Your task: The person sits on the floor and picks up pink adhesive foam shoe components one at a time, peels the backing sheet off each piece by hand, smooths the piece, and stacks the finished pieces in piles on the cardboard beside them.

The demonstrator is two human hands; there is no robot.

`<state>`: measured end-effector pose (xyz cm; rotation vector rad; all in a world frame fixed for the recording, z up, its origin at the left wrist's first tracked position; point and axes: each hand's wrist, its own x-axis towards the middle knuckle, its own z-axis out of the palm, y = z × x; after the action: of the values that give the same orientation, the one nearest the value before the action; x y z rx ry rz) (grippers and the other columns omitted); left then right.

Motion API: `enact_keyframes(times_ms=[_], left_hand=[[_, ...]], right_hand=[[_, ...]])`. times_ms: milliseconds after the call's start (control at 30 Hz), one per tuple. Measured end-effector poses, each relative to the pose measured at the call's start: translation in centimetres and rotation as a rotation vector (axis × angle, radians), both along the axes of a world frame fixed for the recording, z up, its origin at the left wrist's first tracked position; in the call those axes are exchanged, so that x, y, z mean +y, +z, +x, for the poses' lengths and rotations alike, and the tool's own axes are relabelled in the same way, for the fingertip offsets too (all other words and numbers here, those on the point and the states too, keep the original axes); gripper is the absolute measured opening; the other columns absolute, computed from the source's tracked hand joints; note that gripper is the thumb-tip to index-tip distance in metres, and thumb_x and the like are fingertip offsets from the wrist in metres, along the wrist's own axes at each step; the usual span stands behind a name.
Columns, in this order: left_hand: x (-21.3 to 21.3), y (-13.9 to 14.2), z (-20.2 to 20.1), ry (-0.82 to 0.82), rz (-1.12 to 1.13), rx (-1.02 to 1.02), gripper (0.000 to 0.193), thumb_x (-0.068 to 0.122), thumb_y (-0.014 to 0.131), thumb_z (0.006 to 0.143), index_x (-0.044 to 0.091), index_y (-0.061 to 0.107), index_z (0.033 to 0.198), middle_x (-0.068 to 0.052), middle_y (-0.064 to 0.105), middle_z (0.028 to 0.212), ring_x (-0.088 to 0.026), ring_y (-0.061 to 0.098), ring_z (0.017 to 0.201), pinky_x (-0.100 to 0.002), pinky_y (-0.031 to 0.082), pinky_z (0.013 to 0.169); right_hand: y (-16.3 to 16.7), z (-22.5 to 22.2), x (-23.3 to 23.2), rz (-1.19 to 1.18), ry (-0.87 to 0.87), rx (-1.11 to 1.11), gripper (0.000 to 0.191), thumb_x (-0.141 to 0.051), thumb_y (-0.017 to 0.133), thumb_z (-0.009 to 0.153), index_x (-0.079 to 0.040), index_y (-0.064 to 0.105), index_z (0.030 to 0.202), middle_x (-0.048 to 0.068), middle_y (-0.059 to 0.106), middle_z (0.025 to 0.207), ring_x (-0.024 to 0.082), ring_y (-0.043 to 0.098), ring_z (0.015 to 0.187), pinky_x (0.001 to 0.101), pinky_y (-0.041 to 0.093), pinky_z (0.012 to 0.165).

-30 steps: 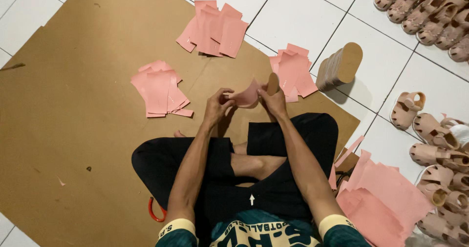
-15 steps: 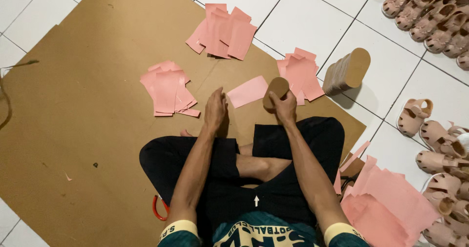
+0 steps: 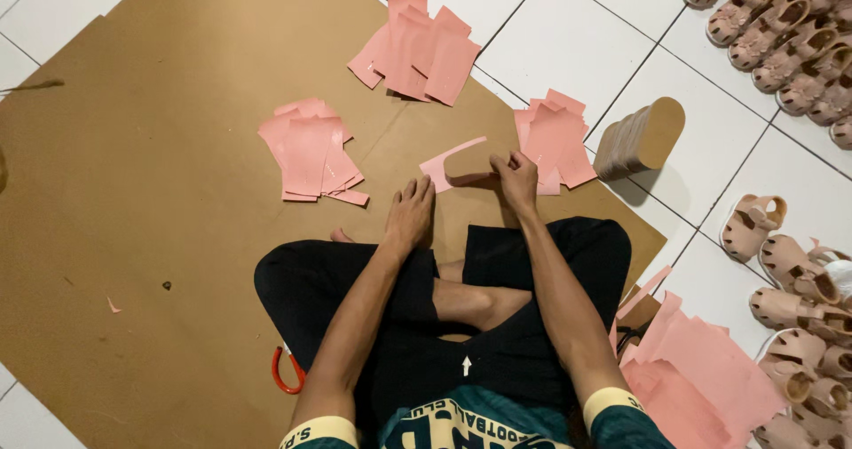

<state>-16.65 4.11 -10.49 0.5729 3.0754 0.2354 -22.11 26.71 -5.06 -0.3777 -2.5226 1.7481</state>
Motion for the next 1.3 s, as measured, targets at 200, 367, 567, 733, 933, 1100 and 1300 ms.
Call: enact_keyframes(times_ms=[200, 367, 567, 733, 933, 1100, 1300], left_hand=[[-0.2, -0.4, 0.1, 0.013, 0.045, -0.052, 0.054, 0.014, 0.047, 0.097, 0.005, 0.044, 0.150, -0.010, 0.038, 0.162, -0.034, 0.037, 0.147, -0.056, 0.039, 0.111], [-0.2, -0.4, 0.0, 0.017, 0.050, -0.066, 0.055, 0.014, 0.047, 0.097, 0.006, 0.043, 0.151, -0.008, 0.037, 0.163, -0.033, 0.037, 0.147, -0.056, 0.037, 0.112], [-0.4, -0.6, 0.0, 0.015, 0.034, -0.072, 0.056, 0.013, 0.047, 0.097, 0.006, 0.043, 0.153, -0.009, 0.037, 0.163, -0.034, 0.038, 0.147, -0.056, 0.038, 0.112], [-0.4, -0.6, -0.1, 0.010, 0.045, -0.067, 0.059, 0.013, 0.049, 0.095, 0.005, 0.041, 0.152, -0.009, 0.037, 0.162, -0.034, 0.037, 0.146, -0.057, 0.037, 0.111], [-0.5, -0.4, 0.1, 0.017, 0.045, -0.079, 0.058, 0.013, 0.048, 0.096, 0.005, 0.040, 0.154, -0.010, 0.036, 0.163, -0.033, 0.036, 0.148, -0.056, 0.037, 0.114], [-0.4, -0.2, -0.1, 0.011, 0.016, -0.085, 0.056, 0.013, 0.045, 0.098, 0.003, 0.039, 0.153, -0.011, 0.033, 0.165, -0.034, 0.034, 0.149, -0.058, 0.035, 0.115], [-0.4, -0.1, -0.1, 0.017, 0.027, -0.115, 0.056, 0.014, 0.045, 0.099, 0.002, 0.038, 0.153, -0.011, 0.032, 0.165, -0.034, 0.033, 0.150, -0.058, 0.034, 0.115]], right_hand=[[0.0, -0.7, -1.5, 0.055, 0.040, 0.042, 0.050, -0.023, 0.082, 0.089, 0.006, 0.066, 0.126, 0.010, 0.077, 0.093, 0.011, 0.069, 0.083, 0.0263, 0.055, 0.074], [-0.1, -0.9, -1.8, 0.021, 0.078, 0.027, 0.049, -0.022, 0.081, 0.089, 0.006, 0.066, 0.127, 0.010, 0.077, 0.097, 0.011, 0.071, 0.086, 0.0261, 0.056, 0.075], [-0.4, -0.8, -1.9, 0.015, 0.094, -0.025, 0.046, -0.021, 0.079, 0.089, 0.005, 0.066, 0.125, 0.011, 0.078, 0.095, 0.013, 0.071, 0.083, 0.0270, 0.056, 0.073], [-0.5, -1.1, -2.0, -0.057, 0.115, 0.000, 0.043, -0.021, 0.078, 0.090, 0.004, 0.068, 0.123, 0.010, 0.079, 0.101, 0.013, 0.074, 0.090, 0.0257, 0.057, 0.077], [-0.6, -1.2, -2.1, -0.012, 0.096, -0.046, 0.045, -0.023, 0.079, 0.090, 0.004, 0.067, 0.124, 0.012, 0.079, 0.103, 0.015, 0.074, 0.090, 0.0275, 0.057, 0.078], [-0.5, -1.1, -2.2, 0.035, 0.109, -0.028, 0.047, -0.024, 0.079, 0.089, 0.004, 0.067, 0.124, 0.012, 0.078, 0.102, 0.015, 0.074, 0.089, 0.0282, 0.058, 0.077], [-0.4, -0.9, -2.3, -0.012, 0.119, -0.019, 0.041, -0.023, 0.077, 0.089, 0.002, 0.070, 0.121, 0.011, 0.080, 0.101, 0.015, 0.074, 0.089, 0.0287, 0.058, 0.077]])
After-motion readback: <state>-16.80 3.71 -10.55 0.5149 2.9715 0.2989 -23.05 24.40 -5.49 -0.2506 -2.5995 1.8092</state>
